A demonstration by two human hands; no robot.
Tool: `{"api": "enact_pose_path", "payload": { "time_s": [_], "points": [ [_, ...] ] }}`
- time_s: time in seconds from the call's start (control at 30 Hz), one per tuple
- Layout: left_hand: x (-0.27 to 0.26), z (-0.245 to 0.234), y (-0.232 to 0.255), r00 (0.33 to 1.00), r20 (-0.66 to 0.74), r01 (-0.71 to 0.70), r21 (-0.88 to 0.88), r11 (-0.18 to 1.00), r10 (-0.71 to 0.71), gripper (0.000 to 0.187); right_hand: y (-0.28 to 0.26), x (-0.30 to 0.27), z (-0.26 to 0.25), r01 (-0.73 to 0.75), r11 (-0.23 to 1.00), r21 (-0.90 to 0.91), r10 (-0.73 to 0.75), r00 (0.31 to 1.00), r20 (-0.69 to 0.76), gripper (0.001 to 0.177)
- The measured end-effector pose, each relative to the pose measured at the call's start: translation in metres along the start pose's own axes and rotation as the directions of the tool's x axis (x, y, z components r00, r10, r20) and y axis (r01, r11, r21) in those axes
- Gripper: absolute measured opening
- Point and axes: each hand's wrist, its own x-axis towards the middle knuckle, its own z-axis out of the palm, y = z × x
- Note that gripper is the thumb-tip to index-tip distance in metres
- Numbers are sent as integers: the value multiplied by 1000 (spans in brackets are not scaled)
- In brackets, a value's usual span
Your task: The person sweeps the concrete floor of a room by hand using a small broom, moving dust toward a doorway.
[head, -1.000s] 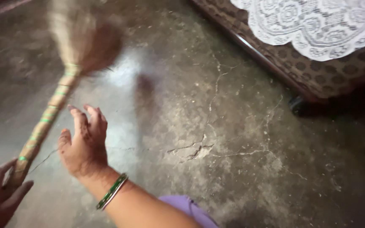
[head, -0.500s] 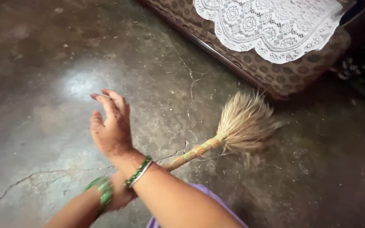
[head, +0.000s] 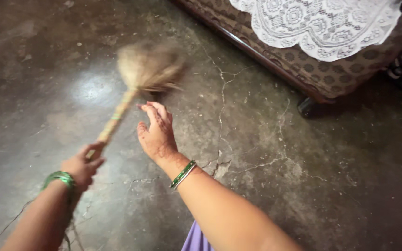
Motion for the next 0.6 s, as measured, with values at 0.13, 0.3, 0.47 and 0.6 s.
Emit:
{"api": "enact_pose_path", "payload": {
  "time_s": [0.13,0.3,0.47,0.6],
  "points": [
    [1,-52,-24,979,-189,108,180,978,-74,59,-2,0,5,-46,998,30,45,998,38,54],
    [-8,-45,-55,881,-468,175,185,967,-70,62,-8,6,1,-108,993,52,103,991,89,73],
    [-39,19,-90,918,-397,73,171,983,1,70,5,15,-11,-54,998,7,55,994,-95,103],
    [-54,43,-75,880,-196,-414,128,901,433,75,16,17,-16,-168,972,165,180,982,-58,102]
  ]
}}
